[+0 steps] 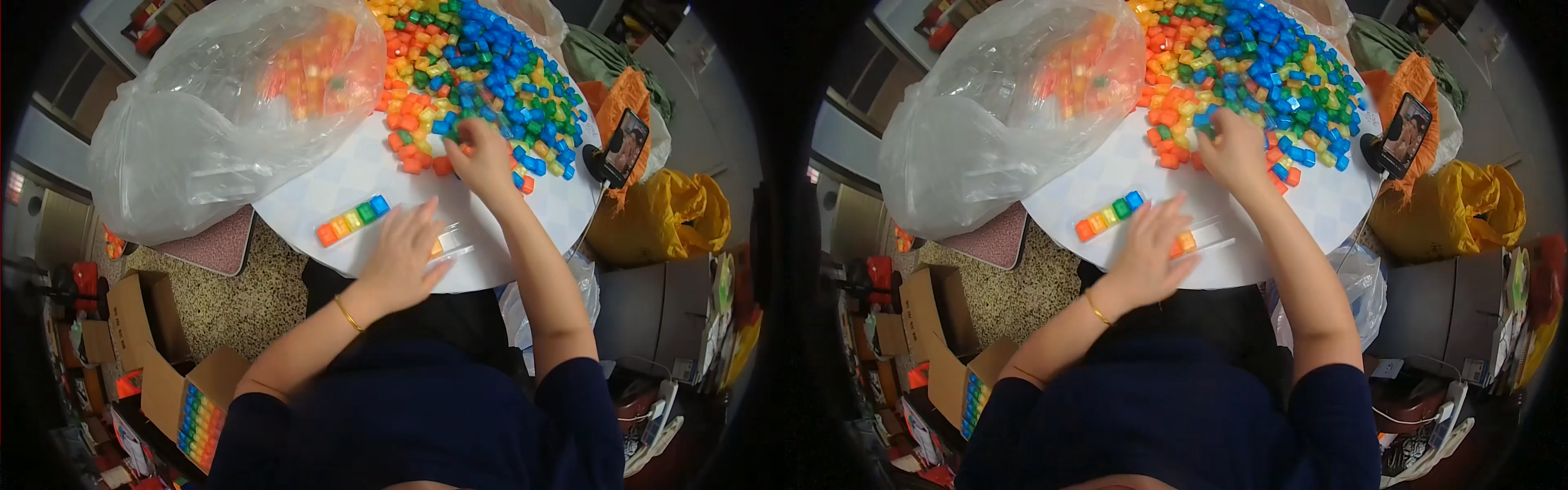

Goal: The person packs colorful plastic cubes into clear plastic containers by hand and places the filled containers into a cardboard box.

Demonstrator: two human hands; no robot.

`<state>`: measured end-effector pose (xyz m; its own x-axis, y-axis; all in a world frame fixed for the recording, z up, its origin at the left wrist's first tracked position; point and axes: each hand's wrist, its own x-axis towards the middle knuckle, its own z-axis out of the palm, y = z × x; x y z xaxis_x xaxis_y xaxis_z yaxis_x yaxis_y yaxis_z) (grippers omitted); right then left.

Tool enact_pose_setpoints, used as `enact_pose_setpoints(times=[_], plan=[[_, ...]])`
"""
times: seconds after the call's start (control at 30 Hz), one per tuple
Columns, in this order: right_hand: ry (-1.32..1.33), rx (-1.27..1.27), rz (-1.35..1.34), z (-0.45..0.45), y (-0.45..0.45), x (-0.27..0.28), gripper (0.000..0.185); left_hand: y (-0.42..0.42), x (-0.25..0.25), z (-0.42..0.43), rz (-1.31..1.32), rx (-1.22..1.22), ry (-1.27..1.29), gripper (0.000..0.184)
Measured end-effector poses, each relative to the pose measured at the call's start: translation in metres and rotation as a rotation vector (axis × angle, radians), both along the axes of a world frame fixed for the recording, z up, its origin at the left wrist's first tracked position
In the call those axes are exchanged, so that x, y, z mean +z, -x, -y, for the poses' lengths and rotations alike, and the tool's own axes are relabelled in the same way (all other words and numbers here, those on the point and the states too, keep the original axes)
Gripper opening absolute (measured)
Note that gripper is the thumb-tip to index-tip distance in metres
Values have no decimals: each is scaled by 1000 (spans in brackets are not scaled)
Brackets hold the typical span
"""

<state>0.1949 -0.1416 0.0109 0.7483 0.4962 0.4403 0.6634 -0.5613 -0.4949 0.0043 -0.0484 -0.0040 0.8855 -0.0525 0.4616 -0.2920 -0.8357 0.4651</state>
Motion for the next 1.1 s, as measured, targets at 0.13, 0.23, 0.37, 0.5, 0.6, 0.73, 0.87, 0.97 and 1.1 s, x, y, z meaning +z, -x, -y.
enact_pose_setpoints(times=[0.13,0.23,0.37,0.5,0.6,0.73,0.87,0.97,1.1], plan=[[-260,33,-121,47,45,-13,23,-83,22,-57,133,111,-13,35],[-278,77,-193,67,62,-11,19,-143,15,-79,-73,58,-93,30],[-335,-6,-278,86,69,-13,18,-170,12,-85,-322,-39,-306,24],[-397,-19,-321,99,73,-16,19,-147,37,-75,-449,-27,209,15],[-378,-31,-218,104,75,-22,20,-102,51,-60,-450,-256,339,17],[-44,107,162,87,93,-20,20,-57,19,-25,-388,-451,127,18],[-22,166,86,86,97,-23,17,-39,-6,-7,-181,-273,106,16],[-128,185,8,102,59,-28,15,-27,-10,0,-75,-165,10,19],[-49,-121,144,105,5,-34,13,-21,-4,11,-40,-25,-144,20]])
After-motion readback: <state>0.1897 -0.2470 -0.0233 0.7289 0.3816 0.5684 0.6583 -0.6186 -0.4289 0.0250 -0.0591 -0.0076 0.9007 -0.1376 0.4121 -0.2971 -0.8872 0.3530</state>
